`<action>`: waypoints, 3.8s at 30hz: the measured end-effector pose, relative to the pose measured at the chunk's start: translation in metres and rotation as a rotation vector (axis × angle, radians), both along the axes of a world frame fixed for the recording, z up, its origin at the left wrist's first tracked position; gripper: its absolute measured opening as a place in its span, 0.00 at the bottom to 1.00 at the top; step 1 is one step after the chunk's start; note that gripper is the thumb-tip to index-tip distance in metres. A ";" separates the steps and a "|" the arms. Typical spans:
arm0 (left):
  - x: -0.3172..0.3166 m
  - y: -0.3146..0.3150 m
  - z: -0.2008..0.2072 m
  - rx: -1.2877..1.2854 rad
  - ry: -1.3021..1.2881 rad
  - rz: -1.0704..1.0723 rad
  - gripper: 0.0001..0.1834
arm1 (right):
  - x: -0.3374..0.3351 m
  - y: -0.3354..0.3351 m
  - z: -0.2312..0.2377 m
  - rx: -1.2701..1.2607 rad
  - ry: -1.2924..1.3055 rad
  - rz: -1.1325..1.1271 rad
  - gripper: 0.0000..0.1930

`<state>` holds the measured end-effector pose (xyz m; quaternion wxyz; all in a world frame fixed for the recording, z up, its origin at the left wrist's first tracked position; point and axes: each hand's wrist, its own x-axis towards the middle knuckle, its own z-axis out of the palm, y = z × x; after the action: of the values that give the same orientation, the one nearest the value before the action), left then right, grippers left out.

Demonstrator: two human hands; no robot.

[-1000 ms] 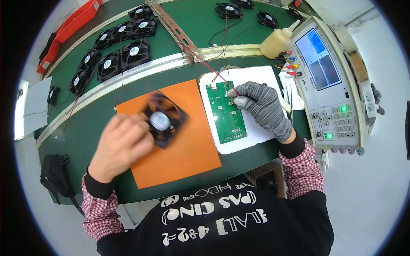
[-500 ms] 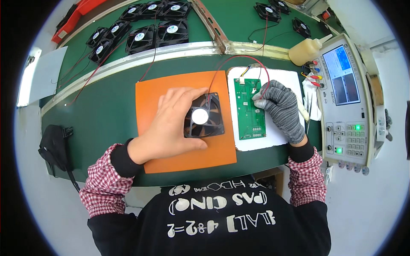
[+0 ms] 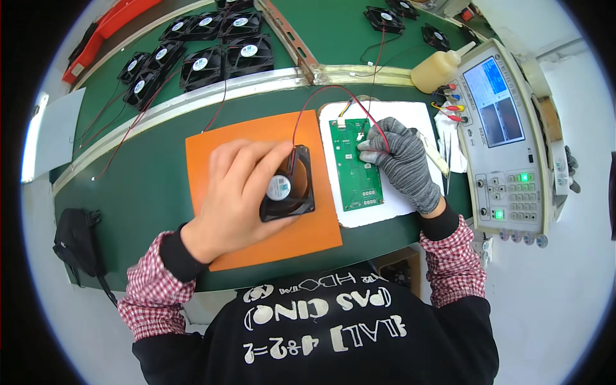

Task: The person tests a series of small black cooling fans by connecting them to a green circuit board using red and black wires. They pick up each fan from a tray, connect the wires to the board, and then place the fan back on the tray after the test.

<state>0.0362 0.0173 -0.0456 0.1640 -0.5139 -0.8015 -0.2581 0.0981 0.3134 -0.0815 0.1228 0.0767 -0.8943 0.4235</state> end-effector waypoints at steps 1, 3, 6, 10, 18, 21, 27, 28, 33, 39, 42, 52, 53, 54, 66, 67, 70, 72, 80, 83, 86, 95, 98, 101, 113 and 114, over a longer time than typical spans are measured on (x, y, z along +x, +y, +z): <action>0.006 -0.002 0.010 0.015 0.108 -0.020 0.48 | 0.001 0.001 0.000 0.004 0.009 -0.002 0.10; 0.023 -0.011 0.034 0.061 0.321 -0.064 0.39 | 0.002 0.004 -0.001 0.022 0.024 -0.014 0.10; 0.048 -0.029 0.059 0.444 -0.440 -0.395 0.29 | -0.001 0.002 -0.005 -0.083 0.034 0.022 0.10; 0.065 -0.025 0.073 0.613 -1.281 -0.483 0.11 | 0.002 0.006 -0.006 -0.031 0.044 0.020 0.09; 0.057 -0.033 0.058 0.311 0.460 -0.044 0.22 | 0.005 0.004 0.001 -0.052 0.075 0.025 0.08; 0.075 -0.041 0.070 0.165 0.549 0.161 0.19 | 0.004 0.004 -0.001 0.003 0.136 0.052 0.08; 0.051 -0.042 0.073 0.594 -1.228 -0.471 0.17 | 0.002 0.000 -0.003 -0.030 0.131 0.083 0.08; 0.054 -0.043 0.076 0.678 -1.495 -0.461 0.16 | 0.002 -0.001 -0.004 -0.040 0.126 0.087 0.08; 0.037 -0.057 0.079 0.502 -1.811 -0.478 0.20 | -0.001 -0.002 -0.002 -0.075 0.122 0.116 0.07; 0.059 -0.062 0.058 0.033 0.098 0.199 0.47 | 0.004 0.006 0.000 -0.033 0.056 0.058 0.07; 0.071 -0.081 0.037 -0.115 0.069 0.360 0.48 | 0.000 0.001 -0.006 -0.037 0.156 0.087 0.07; 0.070 -0.076 0.005 -0.277 -0.027 0.305 0.58 | 0.007 -0.005 0.000 -0.027 0.035 0.018 0.08; 0.067 -0.072 -0.004 -0.328 -0.089 0.316 0.59 | 0.005 -0.006 0.001 -0.050 0.045 0.031 0.08; 0.069 -0.074 -0.003 -0.301 -0.135 0.308 0.57 | 0.004 -0.008 0.001 -0.073 0.054 0.042 0.08; 0.073 -0.039 0.070 0.893 -1.408 -0.503 0.12 | 0.005 0.004 -0.002 0.027 0.142 0.089 0.08; 0.068 -0.039 0.067 0.927 -1.674 -0.699 0.18 | 0.006 0.005 -0.002 0.029 0.151 0.081 0.08; 0.052 -0.055 0.046 0.957 -2.111 -0.964 0.42 | 0.006 0.006 -0.004 -0.016 0.164 0.099 0.08; 0.041 -0.056 0.039 0.849 -2.077 -0.980 0.44 | 0.006 0.006 -0.004 -0.034 0.159 0.108 0.08; 0.048 -0.049 0.058 0.840 -2.028 -0.869 0.47 | 0.005 0.000 0.002 0.000 0.135 0.106 0.07; 0.052 -0.030 0.073 0.386 -1.238 -0.275 0.49 | 0.005 0.001 -0.007 -0.047 0.120 0.108 0.07; 0.016 0.008 0.078 0.034 0.203 -0.141 0.48 | 0.011 0.005 -0.006 0.115 0.172 0.030 0.08; -0.081 0.152 0.016 -0.042 -0.009 0.006 0.18 | 0.011 -0.008 0.005 -0.185 0.013 -0.179 0.10; -0.079 0.171 -0.011 -0.161 0.027 -0.103 0.16 | 0.012 -0.005 0.003 -0.195 0.055 -0.147 0.11; -0.079 0.175 -0.005 -0.199 -0.145 -0.048 0.14 | 0.010 -0.004 -0.002 -0.149 0.050 -0.179 0.12; -0.203 0.066 0.031 -0.357 -0.202 0.214 0.41 | 0.011 -0.010 0.006 -0.085 0.068 -0.134 0.08; -0.212 0.051 0.014 -0.312 -0.120 0.118 0.44 | 0.009 -0.011 0.007 -0.040 0.086 -0.124 0.08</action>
<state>-0.1754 0.0680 -0.0320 0.0491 -0.4686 -0.8690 -0.1509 0.1075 0.3021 -0.0746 0.1886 0.0369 -0.8826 0.4291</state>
